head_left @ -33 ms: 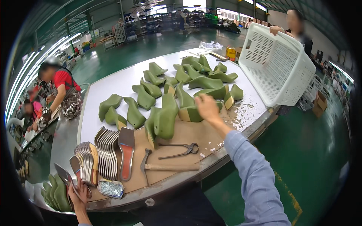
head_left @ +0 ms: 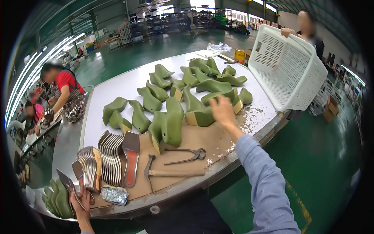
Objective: The person repeatedly picks up a green shoe upper and a sole, places the sole onto the upper, and uses a hammer to tap the components together. The person then places the assembled shoe aside and repeats the process with new parts from the table.
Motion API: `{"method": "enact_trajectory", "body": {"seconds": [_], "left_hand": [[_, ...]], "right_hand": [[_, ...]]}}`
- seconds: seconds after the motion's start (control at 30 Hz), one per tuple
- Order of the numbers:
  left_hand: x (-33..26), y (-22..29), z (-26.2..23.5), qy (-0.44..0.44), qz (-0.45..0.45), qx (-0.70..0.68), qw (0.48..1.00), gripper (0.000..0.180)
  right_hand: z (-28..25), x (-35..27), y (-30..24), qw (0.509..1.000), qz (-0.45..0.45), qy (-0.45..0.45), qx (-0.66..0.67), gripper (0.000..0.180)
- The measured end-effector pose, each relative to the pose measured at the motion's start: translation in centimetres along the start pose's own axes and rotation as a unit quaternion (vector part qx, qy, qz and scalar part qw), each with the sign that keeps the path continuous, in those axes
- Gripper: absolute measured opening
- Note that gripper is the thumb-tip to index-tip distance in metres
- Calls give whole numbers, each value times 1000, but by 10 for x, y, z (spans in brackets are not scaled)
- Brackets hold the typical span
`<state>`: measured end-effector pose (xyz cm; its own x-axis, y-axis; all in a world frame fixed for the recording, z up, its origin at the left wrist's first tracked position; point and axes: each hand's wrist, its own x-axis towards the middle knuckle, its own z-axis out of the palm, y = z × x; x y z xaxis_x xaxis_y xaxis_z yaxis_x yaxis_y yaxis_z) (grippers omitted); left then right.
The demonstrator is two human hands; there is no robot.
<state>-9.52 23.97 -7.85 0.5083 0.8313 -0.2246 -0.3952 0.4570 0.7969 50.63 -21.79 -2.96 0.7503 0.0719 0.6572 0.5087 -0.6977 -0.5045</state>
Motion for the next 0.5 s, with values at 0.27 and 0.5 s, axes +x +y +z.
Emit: {"method": "enact_trajectory", "body": {"seconds": [0.27, 0.5], "left_hand": [[42, -34, 24, -80, 177, 88, 977, 58], [-87, -8, 134, 17, 299, 413, 860, 40]], "right_hand": [[-40, 60, 303, 917, -96, -126, -367, 28], [-64, -33, 247, 852, 267, -78, 444, 39]]}}
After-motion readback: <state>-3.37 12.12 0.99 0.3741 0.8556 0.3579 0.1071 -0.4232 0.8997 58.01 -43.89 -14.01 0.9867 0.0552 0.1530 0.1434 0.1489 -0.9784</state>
